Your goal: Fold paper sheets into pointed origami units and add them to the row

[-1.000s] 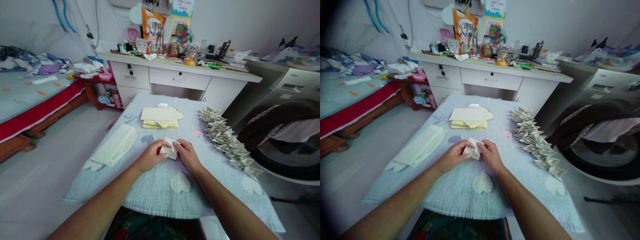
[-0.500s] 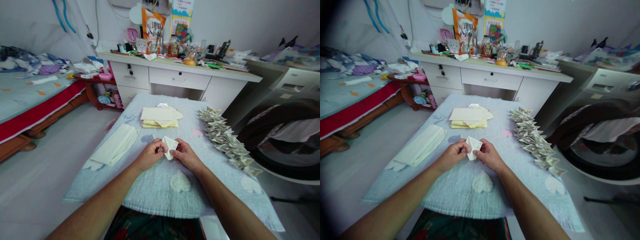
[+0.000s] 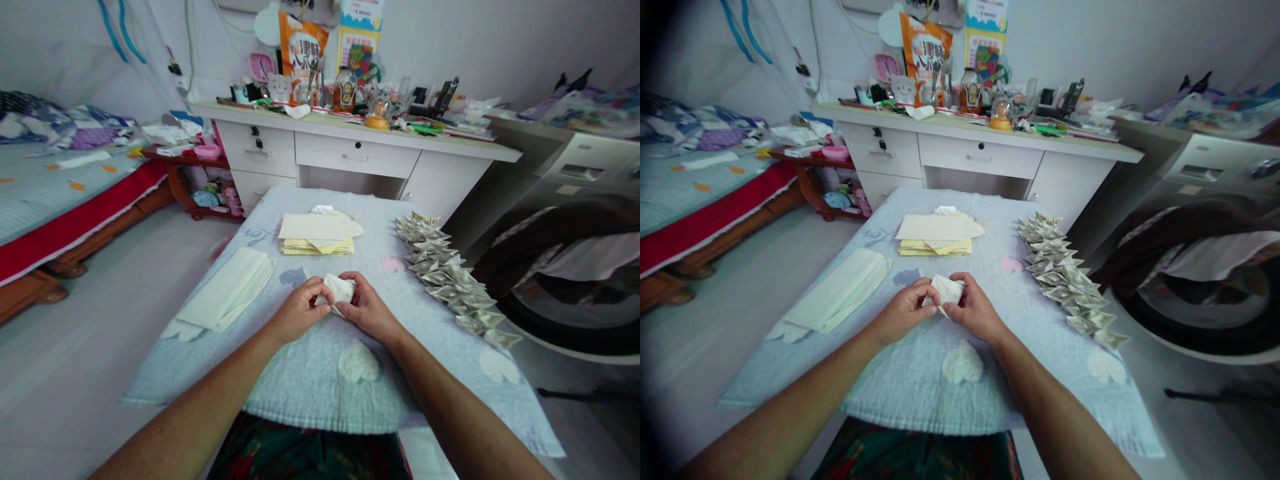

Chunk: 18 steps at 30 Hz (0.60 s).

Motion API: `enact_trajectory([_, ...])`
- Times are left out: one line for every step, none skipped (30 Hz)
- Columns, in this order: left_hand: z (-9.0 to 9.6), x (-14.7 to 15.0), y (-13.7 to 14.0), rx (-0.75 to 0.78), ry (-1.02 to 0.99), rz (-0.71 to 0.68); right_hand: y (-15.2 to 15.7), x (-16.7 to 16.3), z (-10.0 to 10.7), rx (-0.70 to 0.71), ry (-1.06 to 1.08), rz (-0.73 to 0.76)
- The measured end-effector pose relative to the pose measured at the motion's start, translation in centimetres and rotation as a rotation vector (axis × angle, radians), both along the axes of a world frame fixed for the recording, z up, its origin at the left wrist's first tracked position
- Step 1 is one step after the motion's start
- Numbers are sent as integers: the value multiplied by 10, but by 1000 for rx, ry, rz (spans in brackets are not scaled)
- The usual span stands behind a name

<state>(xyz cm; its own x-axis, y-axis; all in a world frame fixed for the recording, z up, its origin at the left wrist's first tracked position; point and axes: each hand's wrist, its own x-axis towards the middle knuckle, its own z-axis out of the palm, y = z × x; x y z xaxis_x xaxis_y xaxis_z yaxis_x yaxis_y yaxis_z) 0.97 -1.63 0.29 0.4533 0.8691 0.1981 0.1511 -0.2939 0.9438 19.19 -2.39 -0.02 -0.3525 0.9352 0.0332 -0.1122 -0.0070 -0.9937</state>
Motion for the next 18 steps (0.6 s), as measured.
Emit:
enact_trajectory([1, 0, 0, -2, 10, -6, 0, 0, -2, 6, -2, -10])
enact_trajectory([2, 0, -1, -3, 17, -7, 1, 0, -3, 12, -3, -16])
enact_trajectory([3, 0, -1, -6, 21, -8, 1, 0, -5, 19, -6, -18])
enact_trajectory([3, 0, -1, -10, 21, -10, 2, 0, -6, 27, -9, -18])
enact_trajectory([4, 0, -1, -14, 14, -12, 2, 0, -7, 34, -11, -13])
enact_trajectory([4, 0, -1, -19, 2, -14, 2, 1, -8, 41, -11, -2])
enact_trajectory([4, 0, -1, -24, -15, -16, 2, 1, -8, 44, -11, 11])
enact_trajectory([3, 0, -1, -29, -31, -17, 2, 1, -7, 42, -10, 25])
enact_trajectory([3, 0, -1, -34, -44, -17, 1, 1, -6, 33, -9, 34])
enact_trajectory([3, 0, -1, -38, -55, -14, 1, 1, -5, 19, -8, 39])
enact_trajectory([3, 0, -1, -43, -62, -11, 1, 1, -4, 7, -9, 37])
enact_trajectory([4, 0, -1, -47, -65, -8, 1, 2, -4, 0, -16, 29])
enact_trajectory([4, 0, -1, -50, -65, -6, 0, 2, -4, 1, -27, 19])
enact_trajectory([4, 0, -1, -51, -63, -6, 0, 2, -4, 9, -43, 11])
enact_trajectory([4, 0, -1, -49, -60, -7, 0, 2, -4, 24, -65, 5])
enact_trajectory([4, 0, -1, -46, -55, -10, 0, 2, -5, 42, -90, -1])
enact_trajectory([3, 0, -1, -41, -52, -13, 0, 2, -6, 59, -116, -6])
enact_trajectory([3, 0, -2, -36, -50, -16, 0, 2, -6, 74, -139, -12])
